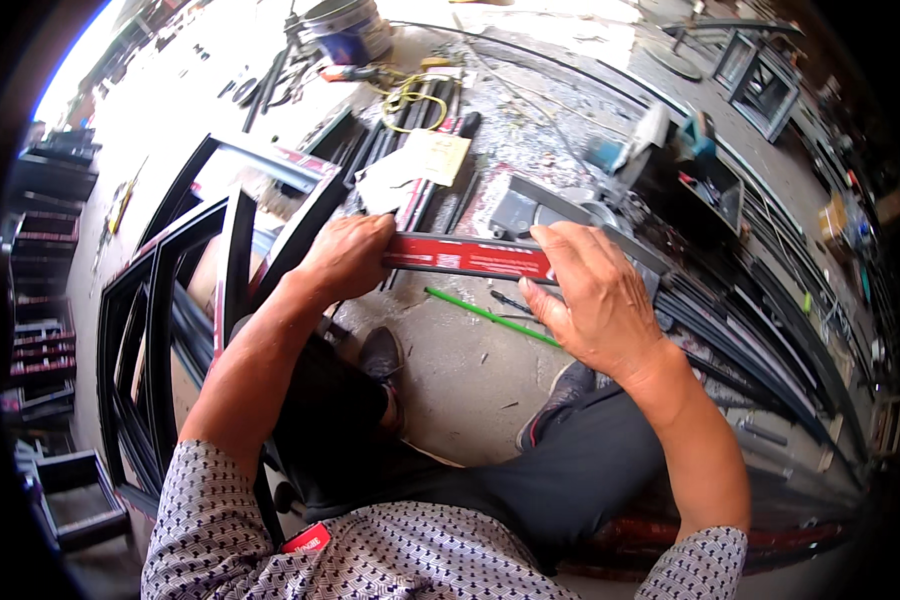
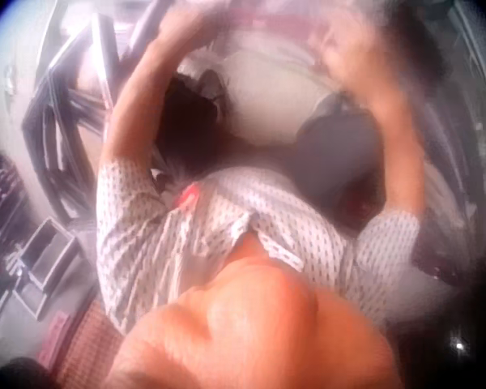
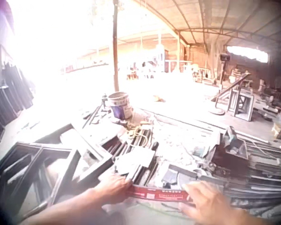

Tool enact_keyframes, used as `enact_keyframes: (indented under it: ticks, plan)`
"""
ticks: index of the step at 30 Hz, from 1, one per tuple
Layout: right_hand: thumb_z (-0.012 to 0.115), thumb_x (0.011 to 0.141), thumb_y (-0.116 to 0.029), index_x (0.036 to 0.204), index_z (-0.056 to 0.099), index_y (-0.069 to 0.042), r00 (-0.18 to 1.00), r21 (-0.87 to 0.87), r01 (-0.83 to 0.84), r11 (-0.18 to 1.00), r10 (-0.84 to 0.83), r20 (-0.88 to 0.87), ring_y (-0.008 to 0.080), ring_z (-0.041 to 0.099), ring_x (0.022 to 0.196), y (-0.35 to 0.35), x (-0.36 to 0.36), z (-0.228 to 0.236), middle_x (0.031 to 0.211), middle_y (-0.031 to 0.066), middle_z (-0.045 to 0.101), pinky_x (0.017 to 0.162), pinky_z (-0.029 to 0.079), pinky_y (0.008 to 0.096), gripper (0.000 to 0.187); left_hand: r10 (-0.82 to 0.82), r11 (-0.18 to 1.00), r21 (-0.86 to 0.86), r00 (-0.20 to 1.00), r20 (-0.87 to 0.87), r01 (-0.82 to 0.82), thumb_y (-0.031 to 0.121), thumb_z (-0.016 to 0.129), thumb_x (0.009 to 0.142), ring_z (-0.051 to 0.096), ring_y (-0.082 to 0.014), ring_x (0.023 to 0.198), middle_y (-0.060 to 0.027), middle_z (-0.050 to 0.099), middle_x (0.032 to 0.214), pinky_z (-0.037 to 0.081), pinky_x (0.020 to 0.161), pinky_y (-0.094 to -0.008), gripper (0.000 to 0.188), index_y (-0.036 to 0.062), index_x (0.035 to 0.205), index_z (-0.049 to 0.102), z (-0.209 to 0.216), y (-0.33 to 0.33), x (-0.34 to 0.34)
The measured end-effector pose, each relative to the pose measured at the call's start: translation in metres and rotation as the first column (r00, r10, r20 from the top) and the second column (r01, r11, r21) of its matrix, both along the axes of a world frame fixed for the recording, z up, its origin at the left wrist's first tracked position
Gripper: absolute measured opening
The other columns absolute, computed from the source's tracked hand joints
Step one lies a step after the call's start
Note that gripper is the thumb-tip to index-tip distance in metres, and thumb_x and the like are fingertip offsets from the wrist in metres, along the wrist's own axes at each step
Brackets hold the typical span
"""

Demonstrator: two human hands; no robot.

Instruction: The person measures and marks a long aluminum window frame profile using a tape measure and marker. They then position the profile on a miter saw and cut it to size. The person repeats this process for multiple frame pieces, assembling them into a rectangular window frame structure.

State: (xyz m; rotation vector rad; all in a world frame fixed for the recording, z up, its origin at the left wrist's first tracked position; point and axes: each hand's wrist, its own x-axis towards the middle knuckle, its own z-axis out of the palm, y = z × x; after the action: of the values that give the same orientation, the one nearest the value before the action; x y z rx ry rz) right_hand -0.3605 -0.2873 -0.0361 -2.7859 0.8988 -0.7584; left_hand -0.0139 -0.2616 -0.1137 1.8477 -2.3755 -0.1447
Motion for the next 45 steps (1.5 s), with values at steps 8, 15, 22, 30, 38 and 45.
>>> enact_keyframes:
  ticks: [8,15,22,30,38,45]
  plan:
    - [0.083,0.088,-0.027,0.143,0.055,-0.001,0.959,0.004,-0.102,0.995,0.1,-0.264,0.0384,0.064,0.103,-0.025,0.086,-0.066,0.113,0.0193,0.065,0.091,0.054,0.0485,0.067,0.019,0.992,0.125,0.99,-0.139,-0.001,0.008,0.073,0.078,0.074,-0.0389,0.1,-0.0177,0.075,0.094,0.055,0.091,-0.0492,0.022,0.0027,0.098,0.067,0.012,0.008,0.02]
    - [0.07,0.103,-0.035,0.14,0.054,-0.001,0.964,0.393,-0.094,0.915,0.183,-0.194,0.049,0.066,0.111,-0.024,0.113,-0.089,0.124,0.0292,0.066,0.094,0.054,0.0499,0.053,0.035,0.994,-0.101,0.995,-0.092,-0.044,0.008,0.07,0.079,0.071,-0.0312,0.106,-0.0112,0.071,0.1,0.05,0.099,-0.0458,0.019,0.0062,0.097,0.073,0.0,0.019,0.043]
    - [0.057,0.107,-0.061,0.121,0.062,-0.005,0.999,0.872,0.05,0.488,-0.017,-0.047,0.0157,0.063,0.077,-0.025,0.117,-0.112,0.091,0.0067,0.066,0.071,0.054,0.0328,0.057,-0.004,0.92,-0.367,0.933,-0.36,-0.138,0.022,0.082,0.078,0.061,-0.0338,0.119,-0.0161,0.064,0.114,0.043,0.11,-0.0471,0.035,0.0031,0.106,0.072,0.015,0.024,0.032]
    - [0.053,0.104,-0.069,0.119,0.061,-0.006,0.969,0.963,-0.113,0.245,-0.187,0.161,0.0077,0.058,0.072,-0.006,0.136,-0.082,0.088,0.0001,0.061,0.064,0.049,0.0242,0.066,0.381,0.873,0.016,0.66,-0.647,-0.488,0.051,0.075,0.094,0.073,-0.0428,0.093,-0.0257,0.072,0.098,0.057,0.084,-0.0502,0.06,-0.0069,0.107,0.067,0.035,0.032,0.014]
    - [0.048,0.109,-0.063,0.113,0.058,-0.006,0.92,0.905,-0.256,0.339,-0.202,0.336,0.0093,0.056,0.075,0.002,0.139,-0.078,0.092,0.0015,0.061,0.066,0.048,0.0262,0.058,0.375,0.926,0.337,0.315,-0.872,-0.17,0.05,0.071,0.102,0.073,-0.0236,0.097,-0.0185,0.076,0.102,0.057,0.086,-0.0389,0.061,-0.0099,0.113,0.07,0.037,0.021,0.003]
    - [0.05,0.109,-0.061,0.118,0.057,-0.004,0.899,0.888,-0.291,0.356,-0.215,0.381,0.0118,0.063,0.086,0.003,0.136,-0.064,0.103,0.0067,0.066,0.075,0.053,0.028,0.059,0.22,0.975,0.222,0.139,-0.966,0.001,0.04,0.07,0.106,0.065,-0.013,0.089,-0.0087,0.073,0.101,0.054,0.079,-0.033,0.048,-0.006,0.118,0.069,0.022,0.008,0.005]
